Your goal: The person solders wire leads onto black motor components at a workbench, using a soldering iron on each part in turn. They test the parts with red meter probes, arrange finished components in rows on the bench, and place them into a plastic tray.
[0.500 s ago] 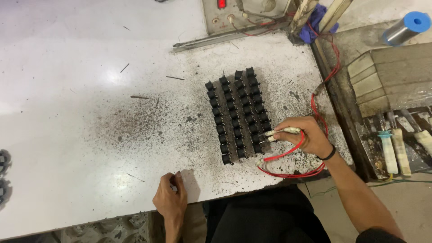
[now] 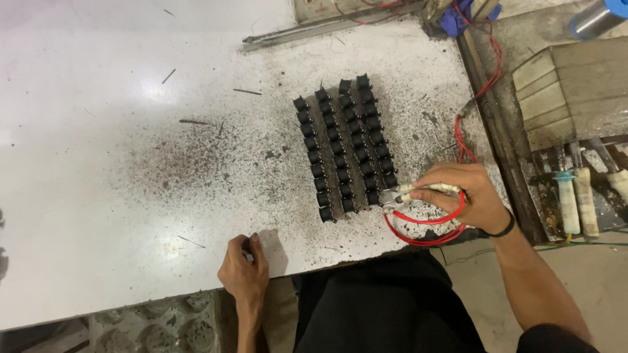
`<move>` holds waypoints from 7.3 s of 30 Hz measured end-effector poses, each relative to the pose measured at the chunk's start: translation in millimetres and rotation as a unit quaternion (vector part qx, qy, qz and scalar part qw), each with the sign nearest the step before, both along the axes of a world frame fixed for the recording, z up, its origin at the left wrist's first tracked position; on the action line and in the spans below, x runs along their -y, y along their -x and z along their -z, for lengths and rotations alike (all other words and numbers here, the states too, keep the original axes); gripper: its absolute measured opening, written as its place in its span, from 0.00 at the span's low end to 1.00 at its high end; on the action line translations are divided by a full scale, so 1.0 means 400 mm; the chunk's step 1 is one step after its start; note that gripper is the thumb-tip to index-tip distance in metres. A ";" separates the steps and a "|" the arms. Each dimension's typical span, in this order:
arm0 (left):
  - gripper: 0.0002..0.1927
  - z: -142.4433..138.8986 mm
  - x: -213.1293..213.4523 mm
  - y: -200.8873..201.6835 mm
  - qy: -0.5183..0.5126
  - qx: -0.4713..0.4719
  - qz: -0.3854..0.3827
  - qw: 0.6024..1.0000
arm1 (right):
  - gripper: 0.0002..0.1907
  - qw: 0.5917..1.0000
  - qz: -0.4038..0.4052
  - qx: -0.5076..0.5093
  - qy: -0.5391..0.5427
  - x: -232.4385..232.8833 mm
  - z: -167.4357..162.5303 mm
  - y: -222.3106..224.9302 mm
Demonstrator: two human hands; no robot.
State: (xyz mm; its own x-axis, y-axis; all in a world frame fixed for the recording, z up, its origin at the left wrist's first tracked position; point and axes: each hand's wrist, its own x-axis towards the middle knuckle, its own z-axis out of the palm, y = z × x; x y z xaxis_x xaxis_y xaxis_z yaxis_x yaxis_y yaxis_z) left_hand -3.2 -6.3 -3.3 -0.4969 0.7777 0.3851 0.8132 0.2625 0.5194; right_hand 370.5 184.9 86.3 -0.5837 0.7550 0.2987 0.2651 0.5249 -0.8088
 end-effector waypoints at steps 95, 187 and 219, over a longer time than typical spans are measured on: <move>0.09 -0.016 -0.029 0.025 -0.033 0.012 0.015 0.999 | 0.09 0.993 0.011 0.075 -0.089 -0.195 0.066 0.201; 0.08 0.006 -0.007 -0.003 -0.043 0.022 0.009 0.999 | 0.11 0.991 -0.008 0.047 -0.124 -0.461 0.078 0.333; 0.08 0.008 -0.013 -0.014 -0.043 0.037 0.004 0.998 | 0.10 0.994 -0.003 0.047 -0.099 -0.357 0.110 0.301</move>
